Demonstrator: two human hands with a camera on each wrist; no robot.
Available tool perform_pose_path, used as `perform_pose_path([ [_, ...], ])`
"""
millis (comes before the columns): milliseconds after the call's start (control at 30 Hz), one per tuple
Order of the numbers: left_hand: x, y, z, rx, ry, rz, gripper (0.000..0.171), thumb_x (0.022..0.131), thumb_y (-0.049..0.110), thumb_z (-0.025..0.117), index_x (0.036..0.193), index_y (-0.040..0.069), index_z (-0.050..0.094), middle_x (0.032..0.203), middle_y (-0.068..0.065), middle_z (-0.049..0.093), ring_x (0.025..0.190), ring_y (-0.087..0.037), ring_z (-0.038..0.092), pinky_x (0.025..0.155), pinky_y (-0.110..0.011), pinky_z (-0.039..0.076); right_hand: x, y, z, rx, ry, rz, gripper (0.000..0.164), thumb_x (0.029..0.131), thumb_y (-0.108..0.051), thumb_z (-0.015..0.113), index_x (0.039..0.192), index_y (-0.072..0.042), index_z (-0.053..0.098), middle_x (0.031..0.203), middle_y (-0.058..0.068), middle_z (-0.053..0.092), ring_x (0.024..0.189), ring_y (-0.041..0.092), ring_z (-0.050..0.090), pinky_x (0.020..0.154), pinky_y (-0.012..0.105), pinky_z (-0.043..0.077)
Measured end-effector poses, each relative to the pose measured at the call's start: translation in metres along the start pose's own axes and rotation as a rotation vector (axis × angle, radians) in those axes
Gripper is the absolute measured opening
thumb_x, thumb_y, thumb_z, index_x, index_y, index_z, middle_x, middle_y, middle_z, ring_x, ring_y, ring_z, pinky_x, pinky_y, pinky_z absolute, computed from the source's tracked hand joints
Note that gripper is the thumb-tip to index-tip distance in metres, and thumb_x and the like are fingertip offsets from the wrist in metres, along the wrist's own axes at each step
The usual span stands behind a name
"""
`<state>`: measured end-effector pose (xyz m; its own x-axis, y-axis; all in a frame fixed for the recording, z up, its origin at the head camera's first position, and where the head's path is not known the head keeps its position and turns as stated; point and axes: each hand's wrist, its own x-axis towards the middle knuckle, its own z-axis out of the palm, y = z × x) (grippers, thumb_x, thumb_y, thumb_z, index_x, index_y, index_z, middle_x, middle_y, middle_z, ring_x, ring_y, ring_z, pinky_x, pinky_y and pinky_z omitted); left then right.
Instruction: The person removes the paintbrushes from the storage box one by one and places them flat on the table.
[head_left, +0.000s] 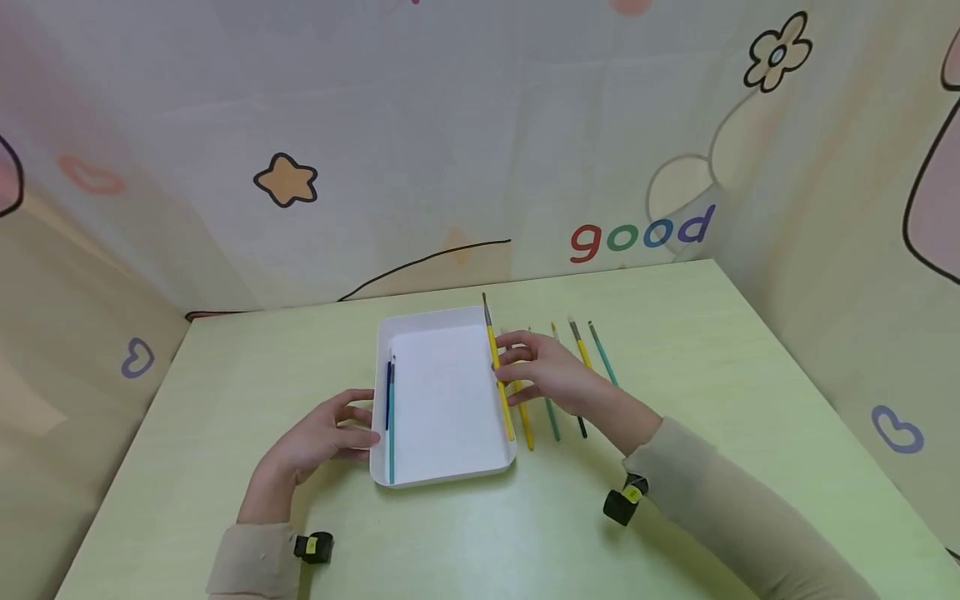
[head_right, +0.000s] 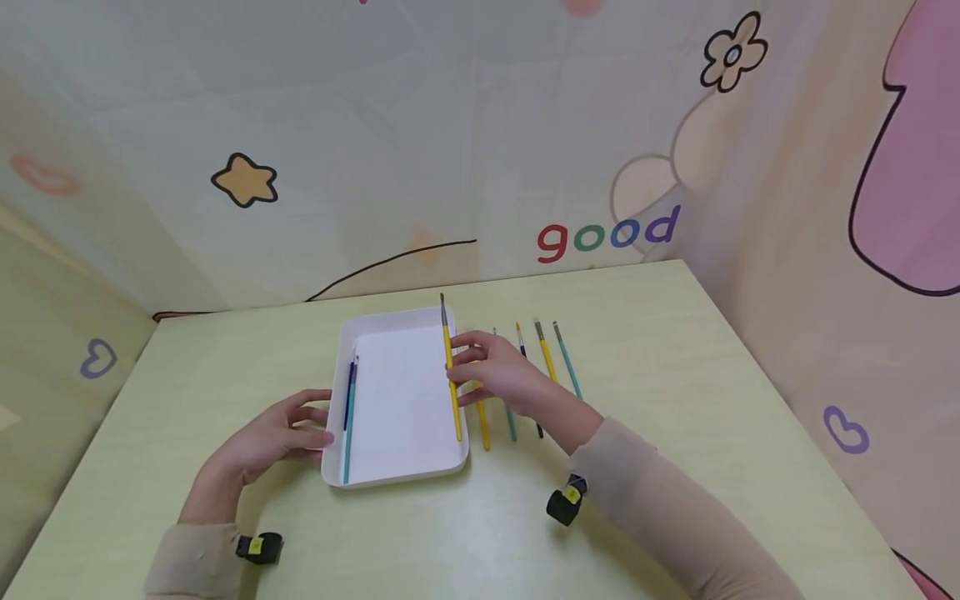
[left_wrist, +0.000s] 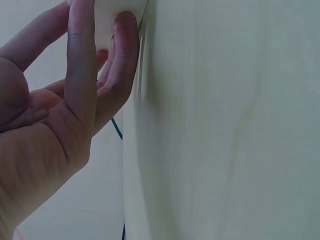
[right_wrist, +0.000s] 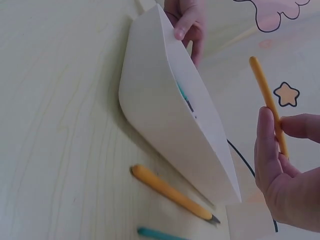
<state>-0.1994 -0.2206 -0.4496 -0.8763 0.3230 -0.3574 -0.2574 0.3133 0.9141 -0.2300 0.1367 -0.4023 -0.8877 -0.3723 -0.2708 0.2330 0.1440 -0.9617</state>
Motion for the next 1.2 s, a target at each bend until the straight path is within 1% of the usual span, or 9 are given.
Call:
perform_pose_path([
  [233,0.0,-0.001,-0.001,0.005,-0.007,0.01,0.076,0.09,0.007,0.078,0.154,0.004,0.037,0.129,-0.024,0.054,0.098,-0.03,0.066,0.082,-0.037,0.062,-0.01,0.003,-0.02,-0.04,0.025,-0.017,0.053,0.098,-0.006,0.067,0.146,-0.002,0.045,0.122,0.02,0.057,0.096,0.029,0.064,0.079,0.043,0.063],
  [467,0.001,0.001,-0.001,0.005,-0.008,0.007,0.075,0.09,0.006,0.078,0.153,0.004,0.038,0.128,-0.024,0.053,0.098,-0.03,0.066,0.083,-0.038,0.062,-0.018,0.006,-0.035,-0.051,-0.004,-0.042,0.053,0.1,-0.005,0.064,0.147,0.004,0.042,0.12,0.02,0.054,0.094,0.027,0.062,0.078,0.041,0.063],
  [533,0.001,0.001,0.0,0.005,-0.011,0.009,0.075,0.09,0.005,0.078,0.153,0.003,0.038,0.128,-0.024,0.053,0.098,-0.03,0.066,0.082,-0.038,0.062,-0.02,0.008,-0.038,-0.054,-0.005,-0.033,0.053,0.1,-0.005,0.064,0.147,0.004,0.042,0.119,0.019,0.054,0.095,0.027,0.062,0.078,0.041,0.063],
  [667,0.0,0.001,0.0,0.004,-0.014,0.009,0.075,0.09,0.005,0.078,0.153,0.002,0.037,0.128,-0.025,0.053,0.097,-0.03,0.066,0.082,-0.038,0.062,-0.022,0.011,-0.044,-0.074,0.022,0.006,0.054,0.1,-0.007,0.066,0.148,0.0,0.043,0.121,0.019,0.054,0.097,0.028,0.062,0.079,0.041,0.062],
  [767,-0.001,0.001,-0.001,0.001,-0.011,0.004,0.075,0.09,0.005,0.078,0.153,0.003,0.037,0.128,-0.025,0.053,0.097,-0.03,0.066,0.082,-0.038,0.062,-0.025,0.014,-0.05,-0.089,0.041,0.02,0.053,0.1,-0.008,0.065,0.148,-0.002,0.044,0.123,0.02,0.053,0.098,0.03,0.061,0.08,0.041,0.062],
  [1000,-0.003,0.006,-0.001,-0.006,-0.026,0.008,0.078,0.091,0.005,0.077,0.155,0.001,0.034,0.131,-0.026,0.051,0.098,-0.029,0.066,0.082,-0.038,0.062,-0.034,0.018,-0.068,-0.12,0.058,0.022,0.056,0.1,-0.008,0.065,0.15,0.0,0.04,0.126,0.022,0.051,0.099,0.029,0.062,0.081,0.04,0.062],
  [1200,-0.002,0.004,-0.001,-0.009,-0.021,0.005,0.077,0.091,0.005,0.077,0.155,0.001,0.035,0.131,-0.026,0.051,0.098,-0.03,0.066,0.083,-0.038,0.062,-0.039,0.022,-0.081,-0.118,0.064,0.022,0.057,0.1,-0.005,0.063,0.151,0.002,0.038,0.127,0.023,0.048,0.102,0.029,0.061,0.081,0.04,0.062],
])
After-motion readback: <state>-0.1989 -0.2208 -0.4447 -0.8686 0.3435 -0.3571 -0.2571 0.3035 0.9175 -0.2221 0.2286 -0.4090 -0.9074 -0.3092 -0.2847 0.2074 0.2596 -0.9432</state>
